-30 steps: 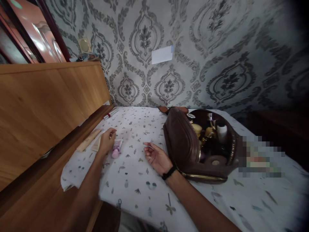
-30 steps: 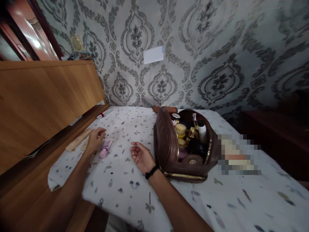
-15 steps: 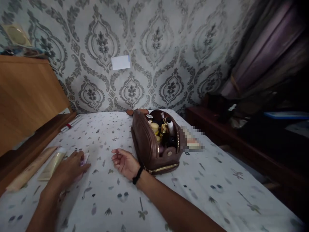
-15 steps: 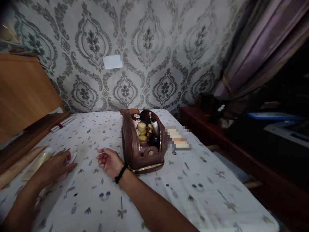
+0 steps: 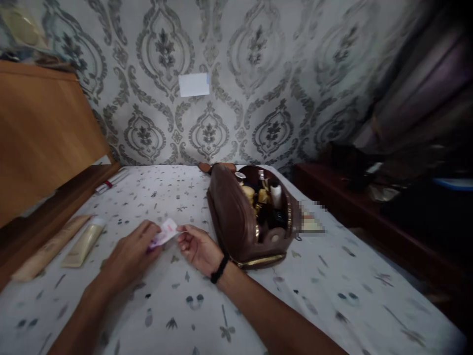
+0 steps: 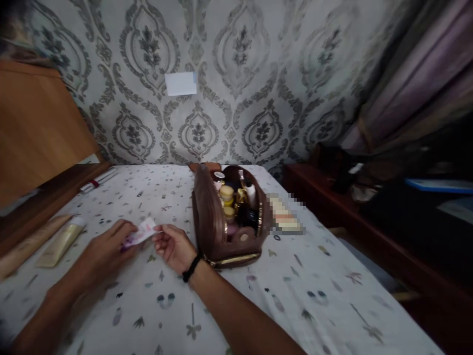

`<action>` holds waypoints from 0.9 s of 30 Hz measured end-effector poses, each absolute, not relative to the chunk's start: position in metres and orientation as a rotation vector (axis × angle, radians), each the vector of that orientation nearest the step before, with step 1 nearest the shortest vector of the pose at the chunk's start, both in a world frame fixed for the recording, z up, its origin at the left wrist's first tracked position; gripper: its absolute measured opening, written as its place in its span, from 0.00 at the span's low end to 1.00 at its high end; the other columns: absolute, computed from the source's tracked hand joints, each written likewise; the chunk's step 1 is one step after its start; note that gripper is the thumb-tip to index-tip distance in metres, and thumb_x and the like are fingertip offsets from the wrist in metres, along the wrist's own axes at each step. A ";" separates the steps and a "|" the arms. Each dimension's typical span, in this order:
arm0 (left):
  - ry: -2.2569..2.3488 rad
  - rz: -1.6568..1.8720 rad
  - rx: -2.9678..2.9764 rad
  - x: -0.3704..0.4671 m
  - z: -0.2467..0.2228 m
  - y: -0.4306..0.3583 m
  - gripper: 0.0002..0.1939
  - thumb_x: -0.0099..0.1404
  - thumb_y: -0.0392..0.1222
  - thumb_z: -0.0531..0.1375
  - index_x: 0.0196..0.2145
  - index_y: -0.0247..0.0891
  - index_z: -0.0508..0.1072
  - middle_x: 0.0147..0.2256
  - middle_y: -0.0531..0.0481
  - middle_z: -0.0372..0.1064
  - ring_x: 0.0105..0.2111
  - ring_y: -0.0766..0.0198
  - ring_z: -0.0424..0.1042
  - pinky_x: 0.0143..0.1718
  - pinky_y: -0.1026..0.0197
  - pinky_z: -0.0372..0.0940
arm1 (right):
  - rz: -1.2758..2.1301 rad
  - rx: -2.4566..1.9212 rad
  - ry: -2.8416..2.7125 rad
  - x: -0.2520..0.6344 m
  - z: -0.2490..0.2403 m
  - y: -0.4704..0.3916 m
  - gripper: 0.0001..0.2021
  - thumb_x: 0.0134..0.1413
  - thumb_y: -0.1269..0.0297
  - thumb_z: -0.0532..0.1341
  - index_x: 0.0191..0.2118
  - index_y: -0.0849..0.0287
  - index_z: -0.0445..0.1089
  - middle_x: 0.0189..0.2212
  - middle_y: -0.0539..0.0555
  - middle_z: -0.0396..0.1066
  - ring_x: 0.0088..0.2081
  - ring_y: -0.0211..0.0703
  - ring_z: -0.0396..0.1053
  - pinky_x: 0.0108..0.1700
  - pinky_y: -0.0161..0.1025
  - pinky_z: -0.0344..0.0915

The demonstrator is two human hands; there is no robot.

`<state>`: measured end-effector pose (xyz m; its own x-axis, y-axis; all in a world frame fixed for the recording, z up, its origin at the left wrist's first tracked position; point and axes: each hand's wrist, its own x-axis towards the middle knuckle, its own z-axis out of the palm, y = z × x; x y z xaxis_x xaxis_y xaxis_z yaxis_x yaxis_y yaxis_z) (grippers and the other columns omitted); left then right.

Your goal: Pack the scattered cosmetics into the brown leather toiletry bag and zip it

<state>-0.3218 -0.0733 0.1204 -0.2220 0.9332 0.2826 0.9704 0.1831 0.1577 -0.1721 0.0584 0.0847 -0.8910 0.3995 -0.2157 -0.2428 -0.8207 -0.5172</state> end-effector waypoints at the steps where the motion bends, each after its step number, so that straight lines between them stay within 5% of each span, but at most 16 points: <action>1: -2.251 -0.485 -1.947 -0.319 0.119 -0.072 0.07 0.65 0.42 0.54 0.42 0.46 0.65 0.42 0.49 0.68 0.37 0.58 0.72 0.33 0.60 0.64 | 2.672 -0.452 -0.698 -0.172 0.084 0.058 0.08 0.50 0.64 0.68 0.33 0.65 0.74 0.22 0.51 0.73 0.20 0.30 0.64 0.23 0.27 0.56; 5: -2.254 -0.355 -1.920 -0.315 0.119 -0.072 0.09 0.65 0.35 0.54 0.42 0.43 0.65 0.46 0.45 0.66 0.44 0.56 0.70 0.40 0.57 0.67 | 2.662 -0.470 -0.708 -0.173 0.084 0.060 0.08 0.49 0.65 0.69 0.34 0.63 0.75 0.23 0.50 0.73 0.21 0.29 0.64 0.22 0.26 0.57; 14: -2.534 -0.041 -1.677 -0.318 0.132 -0.076 0.07 0.68 0.37 0.53 0.44 0.40 0.66 0.45 0.44 0.66 0.45 0.56 0.68 0.43 0.55 0.66 | 2.699 -0.534 -0.717 -0.173 0.089 0.060 0.10 0.45 0.66 0.72 0.34 0.64 0.76 0.24 0.50 0.71 0.22 0.30 0.64 0.22 0.27 0.61; 27: -2.626 -0.179 -1.610 -0.318 0.141 -0.077 0.09 0.71 0.44 0.51 0.40 0.39 0.68 0.42 0.45 0.69 0.42 0.58 0.71 0.40 0.57 0.65 | 2.698 -0.553 -0.732 -0.173 0.088 0.062 0.10 0.43 0.66 0.72 0.34 0.61 0.76 0.24 0.51 0.71 0.23 0.31 0.65 0.20 0.27 0.61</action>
